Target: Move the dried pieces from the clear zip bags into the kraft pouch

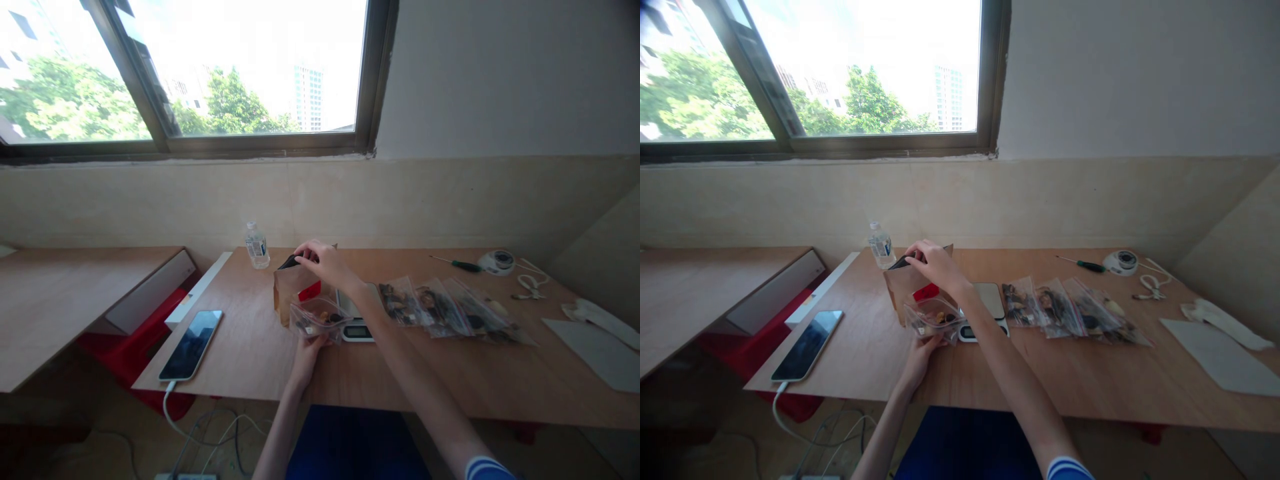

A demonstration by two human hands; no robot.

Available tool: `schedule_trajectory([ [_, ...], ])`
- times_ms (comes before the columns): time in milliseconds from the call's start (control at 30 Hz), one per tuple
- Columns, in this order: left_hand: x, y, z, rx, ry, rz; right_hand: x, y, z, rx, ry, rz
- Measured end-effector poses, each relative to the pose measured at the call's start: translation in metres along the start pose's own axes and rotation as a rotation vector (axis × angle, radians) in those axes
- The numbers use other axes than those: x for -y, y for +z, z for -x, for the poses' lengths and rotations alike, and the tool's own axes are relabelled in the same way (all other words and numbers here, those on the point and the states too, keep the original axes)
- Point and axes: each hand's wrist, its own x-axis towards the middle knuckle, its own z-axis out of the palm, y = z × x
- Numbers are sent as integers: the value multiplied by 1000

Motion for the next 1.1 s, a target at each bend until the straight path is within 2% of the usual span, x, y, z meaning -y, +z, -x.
schedule_trajectory([
  [167,2,-2,0,21,6,-6,-1,0,-1,118,43,79],
  [433,4,-4,-1,26,1,-9,2,1,-9,153,47,196],
  [533,3,-4,-1,27,6,-11,5,0,-8,127,-38,236],
  [633,1,-3,-1,43,21,-3,13,-3,1,39,-132,234],
  [700,1,-2,-1,48,21,4,20,-6,11,-54,-153,185],
  [767,2,-2,-1,47,7,10,26,-10,24,-89,-133,93],
  [833,3,-3,-1,45,-6,16,28,-14,39,-15,-78,3],
  [933,5,-4,-1,40,-23,16,20,-18,59,167,80,-53],
  [1033,8,-6,0,21,-14,15,3,-14,73,407,294,-31],
  [1100,10,-7,1,0,0,34,-10,-7,80,577,334,-29],
])
